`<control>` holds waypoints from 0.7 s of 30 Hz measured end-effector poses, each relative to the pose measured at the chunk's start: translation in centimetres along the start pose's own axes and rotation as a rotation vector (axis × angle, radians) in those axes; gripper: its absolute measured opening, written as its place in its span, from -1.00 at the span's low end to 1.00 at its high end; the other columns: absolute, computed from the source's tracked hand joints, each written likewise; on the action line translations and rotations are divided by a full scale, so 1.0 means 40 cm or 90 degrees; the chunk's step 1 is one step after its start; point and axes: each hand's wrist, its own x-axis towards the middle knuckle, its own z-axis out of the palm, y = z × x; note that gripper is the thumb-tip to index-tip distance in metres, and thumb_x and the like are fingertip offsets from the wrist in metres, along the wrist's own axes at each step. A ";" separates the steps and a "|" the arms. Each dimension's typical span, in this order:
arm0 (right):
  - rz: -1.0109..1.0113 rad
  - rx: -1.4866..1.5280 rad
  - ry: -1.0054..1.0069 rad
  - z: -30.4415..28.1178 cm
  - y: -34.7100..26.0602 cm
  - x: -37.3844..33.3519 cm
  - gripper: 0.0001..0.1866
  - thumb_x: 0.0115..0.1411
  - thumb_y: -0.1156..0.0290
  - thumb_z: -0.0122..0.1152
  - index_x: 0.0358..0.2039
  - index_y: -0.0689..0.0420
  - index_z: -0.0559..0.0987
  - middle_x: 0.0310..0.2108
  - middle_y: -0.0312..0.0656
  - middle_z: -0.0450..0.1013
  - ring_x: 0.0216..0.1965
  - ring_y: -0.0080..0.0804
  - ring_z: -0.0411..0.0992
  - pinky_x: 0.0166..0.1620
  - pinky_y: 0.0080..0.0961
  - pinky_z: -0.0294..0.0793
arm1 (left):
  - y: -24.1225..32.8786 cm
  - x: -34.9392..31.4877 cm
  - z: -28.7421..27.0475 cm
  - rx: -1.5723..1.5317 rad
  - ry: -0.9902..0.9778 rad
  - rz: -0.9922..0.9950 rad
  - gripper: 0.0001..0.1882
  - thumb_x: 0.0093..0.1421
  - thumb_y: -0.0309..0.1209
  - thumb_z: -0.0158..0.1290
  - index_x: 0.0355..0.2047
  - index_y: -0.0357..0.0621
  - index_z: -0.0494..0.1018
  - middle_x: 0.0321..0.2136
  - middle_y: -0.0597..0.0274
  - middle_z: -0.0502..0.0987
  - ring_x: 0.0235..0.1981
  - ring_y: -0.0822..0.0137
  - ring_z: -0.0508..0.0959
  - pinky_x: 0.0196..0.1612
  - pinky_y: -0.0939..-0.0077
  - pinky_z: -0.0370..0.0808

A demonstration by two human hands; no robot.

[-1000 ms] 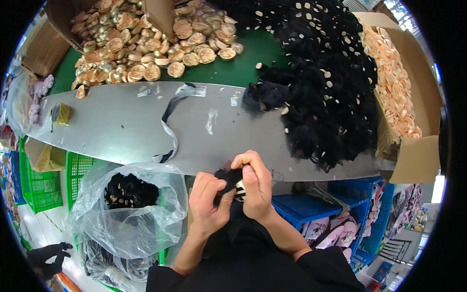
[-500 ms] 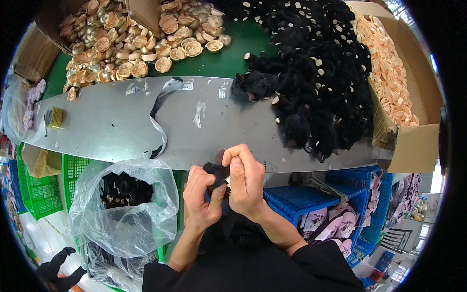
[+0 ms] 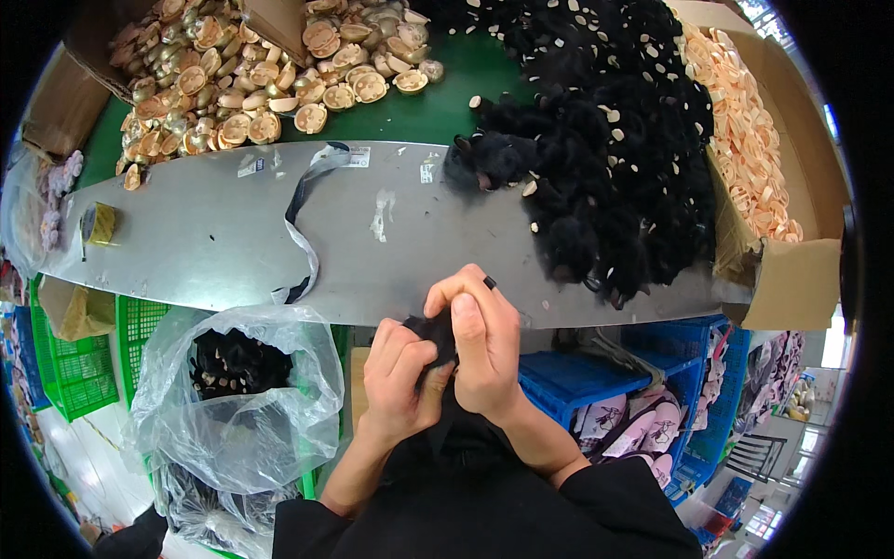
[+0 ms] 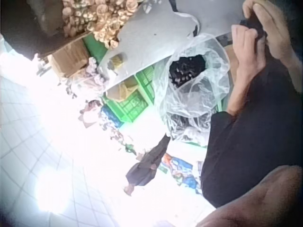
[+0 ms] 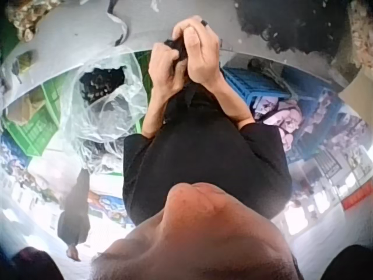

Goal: The person repeatedly picks up black hair scrunchies and round wooden discs from a table, inserts the disc into the scrunchie, and places the assembled item back on the table. The process is repeated continuously with many identical units.

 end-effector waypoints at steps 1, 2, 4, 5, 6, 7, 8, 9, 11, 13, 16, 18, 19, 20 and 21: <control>0.030 0.010 0.005 0.009 0.006 0.001 -0.66 0.43 0.32 -0.16 -0.40 0.24 0.45 -0.47 -0.17 0.36 -0.44 -0.42 0.28 -0.33 -0.47 0.28 | 0.001 0.000 0.002 0.008 -0.005 0.003 -0.79 0.05 -0.57 0.24 -0.40 -0.22 0.40 -0.49 0.11 0.37 -0.48 0.08 0.33 -0.39 0.27 0.29; 0.058 0.023 0.009 0.015 0.010 0.003 -0.62 0.45 0.27 -0.18 -0.41 0.25 0.45 -0.47 -0.20 0.36 -0.43 -0.49 0.26 -0.33 -0.52 0.24 | -0.002 0.000 0.002 0.015 -0.011 -0.001 -0.79 0.05 -0.57 0.24 -0.40 -0.22 0.39 -0.49 0.11 0.36 -0.48 0.07 0.32 -0.39 0.27 0.29; 0.055 0.021 0.005 0.016 0.023 0.001 -0.66 0.47 0.33 -0.17 -0.40 0.24 0.44 -0.50 -0.16 0.36 -0.49 -0.40 0.28 -0.37 -0.46 0.28 | -0.008 -0.006 0.002 0.031 -0.022 -0.010 -0.79 0.04 -0.58 0.23 -0.40 -0.22 0.37 -0.50 0.11 0.34 -0.48 0.07 0.31 -0.39 0.26 0.28; 0.056 0.021 0.002 0.019 0.028 0.000 -0.68 0.47 0.36 -0.16 -0.40 0.23 0.43 -0.51 -0.14 0.36 -0.52 -0.35 0.29 -0.39 -0.43 0.30 | -0.011 -0.010 0.002 0.028 -0.023 -0.017 -0.79 0.05 -0.57 0.23 -0.40 -0.22 0.37 -0.50 0.11 0.33 -0.49 0.07 0.31 -0.39 0.26 0.28; 0.062 0.021 0.002 0.020 0.030 0.000 -0.68 0.48 0.36 -0.16 -0.39 0.23 0.43 -0.53 -0.16 0.35 -0.54 -0.37 0.27 -0.41 -0.44 0.29 | -0.013 -0.014 0.001 0.025 -0.024 -0.024 -0.79 0.05 -0.57 0.22 -0.40 -0.22 0.36 -0.50 0.11 0.32 -0.49 0.07 0.30 -0.40 0.26 0.27; 0.069 0.022 0.003 0.021 0.032 0.002 -0.68 0.48 0.36 -0.16 -0.39 0.22 0.44 -0.55 -0.18 0.34 -0.56 -0.40 0.25 -0.43 -0.44 0.27 | -0.014 -0.019 0.001 0.022 -0.026 -0.030 -0.78 0.06 -0.57 0.22 -0.40 -0.22 0.36 -0.51 0.11 0.32 -0.49 0.07 0.30 -0.40 0.26 0.27; 0.075 0.021 0.005 0.020 0.032 0.004 -0.68 0.48 0.36 -0.17 -0.39 0.22 0.44 -0.57 -0.20 0.32 -0.59 -0.42 0.23 -0.45 -0.45 0.26 | -0.015 -0.023 0.001 0.005 -0.026 -0.038 -0.78 0.07 -0.57 0.22 -0.40 -0.21 0.36 -0.51 0.11 0.31 -0.49 0.08 0.29 -0.41 0.27 0.26; 0.071 0.006 0.032 0.020 0.040 0.008 -0.68 0.48 0.35 -0.17 -0.39 0.21 0.44 -0.58 -0.22 0.31 -0.60 -0.45 0.21 -0.47 -0.47 0.24 | -0.015 -0.027 0.001 -0.012 -0.026 -0.046 -0.78 0.08 -0.56 0.22 -0.40 -0.21 0.36 -0.51 0.11 0.31 -0.50 0.09 0.29 -0.42 0.28 0.25; 0.063 -0.026 0.087 0.019 0.072 0.013 -0.68 0.49 0.35 -0.17 -0.39 0.20 0.44 -0.61 -0.25 0.28 -0.64 -0.51 0.16 -0.51 -0.50 0.20 | -0.008 -0.034 0.002 -0.026 -0.029 -0.055 -0.78 0.09 -0.55 0.23 -0.41 -0.20 0.35 -0.52 0.11 0.30 -0.50 0.10 0.28 -0.43 0.29 0.23; 0.054 -0.010 0.114 0.011 0.093 0.010 -0.71 0.48 0.35 -0.10 -0.38 0.20 0.46 -0.60 -0.29 0.28 -0.63 -0.60 0.15 -0.52 -0.55 0.17 | 0.010 -0.035 0.011 -0.020 -0.032 -0.058 -0.78 0.10 -0.55 0.23 -0.41 -0.19 0.35 -0.52 0.11 0.29 -0.51 0.11 0.28 -0.44 0.31 0.22; 0.052 0.003 0.138 -0.002 0.099 -0.002 -0.83 0.39 0.35 0.10 -0.29 0.19 0.51 -0.56 -0.32 0.33 -0.58 -0.62 0.19 -0.48 -0.59 0.23 | 0.001 -0.048 0.019 -0.117 0.018 -0.152 -0.80 0.20 -0.46 0.20 -0.38 -0.20 0.36 -0.51 0.20 0.26 -0.50 0.26 0.25 -0.44 0.42 0.19; 0.060 0.003 0.069 -0.019 0.066 -0.015 -0.80 0.34 0.31 0.18 -0.21 0.19 0.51 -0.45 -0.34 0.36 -0.48 -0.66 0.24 -0.40 -0.65 0.27 | 0.003 -0.058 0.012 -0.172 0.058 -0.228 -0.78 0.30 -0.35 0.15 -0.35 -0.21 0.38 -0.46 0.29 0.26 -0.46 0.41 0.24 -0.42 0.50 0.17; 0.064 0.003 0.034 -0.026 0.054 -0.021 -0.76 0.31 0.29 0.22 -0.16 0.19 0.51 -0.39 -0.34 0.38 -0.44 -0.68 0.26 -0.36 -0.68 0.29 | 0.012 -0.062 0.005 -0.202 0.099 -0.260 -0.76 0.31 -0.31 0.14 -0.35 -0.20 0.38 -0.43 0.32 0.29 -0.42 0.44 0.25 -0.37 0.54 0.19; 0.048 0.020 -0.019 -0.030 0.062 -0.028 -0.60 0.14 0.32 0.40 -0.06 0.17 0.50 -0.31 -0.32 0.38 -0.41 -0.67 0.26 -0.33 -0.68 0.31 | 0.021 -0.056 -0.002 -0.240 0.144 -0.270 -0.76 0.31 -0.30 0.14 -0.36 -0.20 0.38 -0.43 0.32 0.30 -0.40 0.45 0.26 -0.34 0.54 0.20; 0.024 0.015 -0.076 -0.040 0.057 -0.032 -0.50 0.05 0.39 0.45 0.00 0.17 0.47 -0.24 -0.27 0.39 -0.35 -0.61 0.31 -0.29 -0.68 0.34 | 0.030 -0.050 -0.011 -0.278 0.190 -0.279 -0.76 0.32 -0.29 0.13 -0.36 -0.19 0.38 -0.42 0.33 0.31 -0.38 0.45 0.26 -0.31 0.55 0.21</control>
